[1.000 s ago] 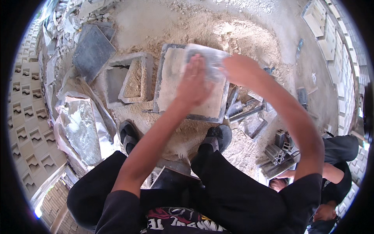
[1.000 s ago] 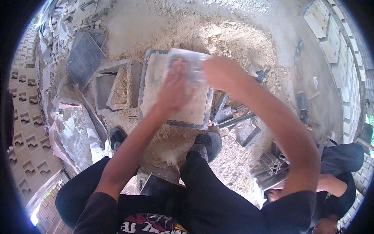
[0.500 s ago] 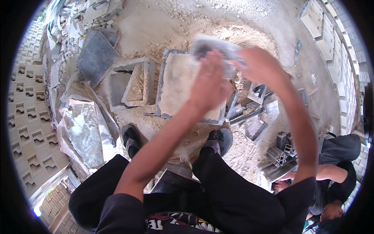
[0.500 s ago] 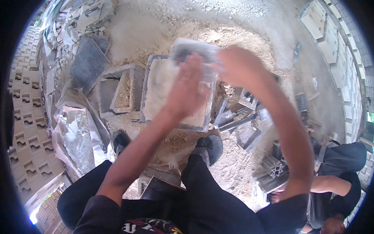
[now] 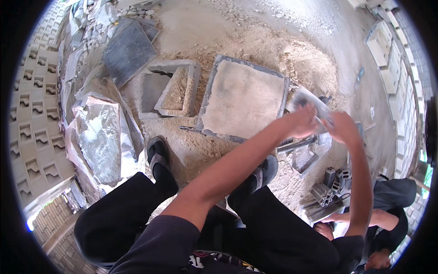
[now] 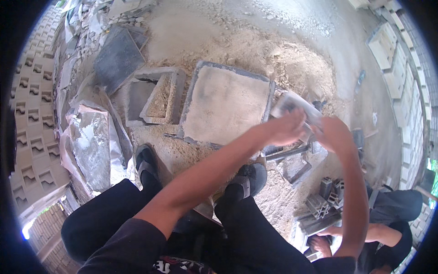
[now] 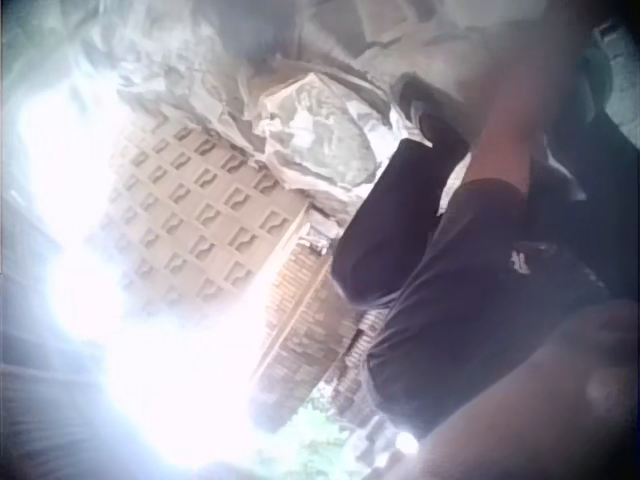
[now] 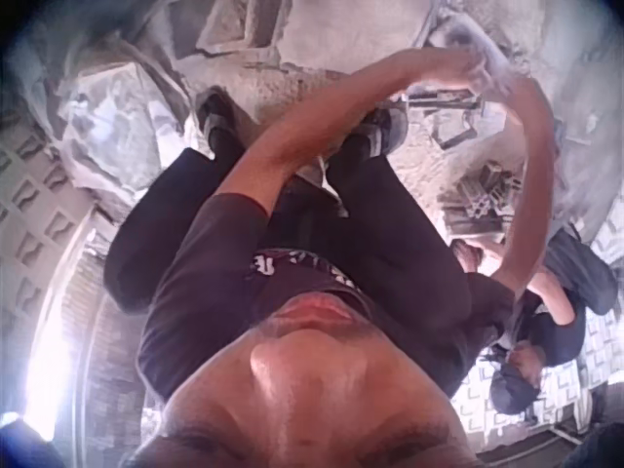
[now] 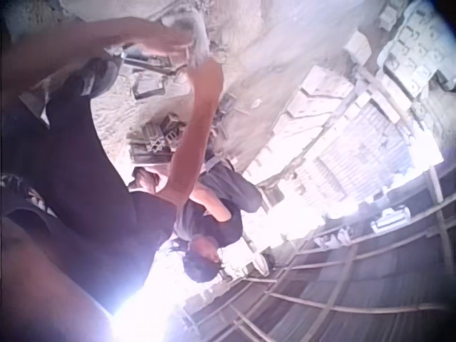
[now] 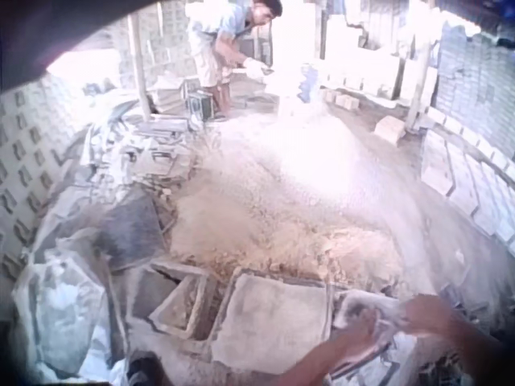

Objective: The person uses a trowel to spread and smooth fine sand or concrete mix into a metal mold, then flips the mold to release the shaped block and places smaller metal components back into the mold.

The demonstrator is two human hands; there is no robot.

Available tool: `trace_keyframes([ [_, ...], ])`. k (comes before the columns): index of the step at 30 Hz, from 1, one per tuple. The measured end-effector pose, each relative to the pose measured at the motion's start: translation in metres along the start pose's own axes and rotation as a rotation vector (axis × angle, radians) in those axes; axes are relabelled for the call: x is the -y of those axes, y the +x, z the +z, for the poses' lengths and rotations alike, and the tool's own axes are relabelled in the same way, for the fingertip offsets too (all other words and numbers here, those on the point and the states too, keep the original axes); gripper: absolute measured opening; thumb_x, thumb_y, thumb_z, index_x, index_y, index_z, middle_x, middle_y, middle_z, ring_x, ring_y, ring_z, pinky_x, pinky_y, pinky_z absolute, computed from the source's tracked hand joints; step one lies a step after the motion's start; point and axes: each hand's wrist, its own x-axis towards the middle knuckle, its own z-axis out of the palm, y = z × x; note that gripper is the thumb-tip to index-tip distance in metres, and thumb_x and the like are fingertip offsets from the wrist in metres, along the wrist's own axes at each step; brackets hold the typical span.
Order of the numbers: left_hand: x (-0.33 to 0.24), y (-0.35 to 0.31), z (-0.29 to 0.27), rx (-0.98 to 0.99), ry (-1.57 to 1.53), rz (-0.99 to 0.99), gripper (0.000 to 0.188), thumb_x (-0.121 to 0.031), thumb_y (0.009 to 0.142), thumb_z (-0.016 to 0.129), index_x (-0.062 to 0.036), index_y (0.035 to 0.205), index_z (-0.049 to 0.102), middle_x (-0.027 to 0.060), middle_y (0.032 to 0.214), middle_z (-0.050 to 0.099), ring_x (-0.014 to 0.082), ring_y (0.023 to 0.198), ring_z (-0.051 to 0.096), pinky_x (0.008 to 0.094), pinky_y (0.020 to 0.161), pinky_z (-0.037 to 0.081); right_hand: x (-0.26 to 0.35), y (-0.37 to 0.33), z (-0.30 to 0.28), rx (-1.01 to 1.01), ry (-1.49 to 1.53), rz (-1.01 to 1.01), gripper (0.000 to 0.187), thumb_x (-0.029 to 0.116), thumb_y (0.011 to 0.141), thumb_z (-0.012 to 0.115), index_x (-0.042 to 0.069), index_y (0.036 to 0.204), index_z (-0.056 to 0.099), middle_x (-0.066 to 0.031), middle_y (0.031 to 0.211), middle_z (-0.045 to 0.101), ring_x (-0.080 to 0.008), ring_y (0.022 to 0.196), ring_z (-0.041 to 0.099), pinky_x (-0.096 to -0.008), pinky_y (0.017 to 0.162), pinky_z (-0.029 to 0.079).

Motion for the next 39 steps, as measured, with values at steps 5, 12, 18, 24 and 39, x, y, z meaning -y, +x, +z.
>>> trace_keyframes([
  [5, 0.015, -0.032, -0.021, -0.340, 0.014, -0.030, 0.050, -0.024, 0.095, 0.045, 0.0059, 0.135, 0.041, 0.0240, 0.140, 0.044, 0.0334, 0.132, 0.041, 0.0437, 0.114, 0.027, -0.010, 0.002, -0.005, -0.215, 0.303, 0.226, 0.041, 0.039, 0.095, 0.052, 0.000, 0.091, 0.062, -0.0236, 0.072, 0.063, -0.0406, 0.074, 0.064, -0.0501, 0.069, 0.049],
  [12, 0.138, -0.124, -0.139, -0.944, 0.359, -0.381, 0.049, -0.029, 0.097, 0.038, 0.0071, 0.130, 0.046, 0.0294, 0.134, 0.048, 0.0447, 0.126, 0.044, 0.0491, 0.110, 0.030, 0.117, 0.068, -0.046, -0.155, 0.242, 0.082, 0.032, 0.024, 0.100, 0.042, -0.004, 0.097, 0.058, -0.0196, 0.081, 0.068, -0.0338, 0.069, 0.068, -0.0440, 0.066, 0.055],
  [18, 0.126, -0.115, -0.123, -0.847, -0.148, -0.549, 0.060, -0.040, 0.100, 0.025, 0.0063, 0.128, 0.050, 0.0318, 0.130, 0.051, 0.0454, 0.123, 0.047, 0.0443, 0.107, 0.033, 0.126, 0.091, -0.023, -0.467, 0.134, -0.008, 0.026, 0.018, 0.096, 0.047, -0.005, 0.095, 0.059, -0.0222, 0.080, 0.068, -0.0334, 0.072, 0.070, -0.0424, 0.063, 0.057],
  [24, 0.113, -0.116, -0.129, -0.886, -0.205, -0.617, 0.063, -0.044, 0.100, 0.026, 0.0080, 0.121, 0.055, 0.0321, 0.123, 0.056, 0.0452, 0.121, 0.049, 0.0437, 0.103, 0.036, 0.139, 0.110, -0.036, -0.402, 0.097, -0.038, 0.020, 0.011, 0.091, 0.049, -0.005, 0.094, 0.059, -0.0221, 0.077, 0.068, -0.0328, 0.072, 0.071, -0.0421, 0.063, 0.057],
  [39, 0.122, -0.118, -0.129, -0.845, -0.207, -0.599, 0.063, -0.044, 0.100, 0.024, 0.0070, 0.117, 0.056, 0.0354, 0.110, 0.059, 0.0499, 0.113, 0.052, 0.0476, 0.097, 0.038, 0.173, 0.122, -0.049, -0.439, 0.118, -0.155, 0.018, 0.011, 0.087, 0.052, -0.003, 0.084, 0.063, -0.0192, 0.077, 0.068, -0.0315, 0.069, 0.070, -0.0410, 0.056, 0.056],
])
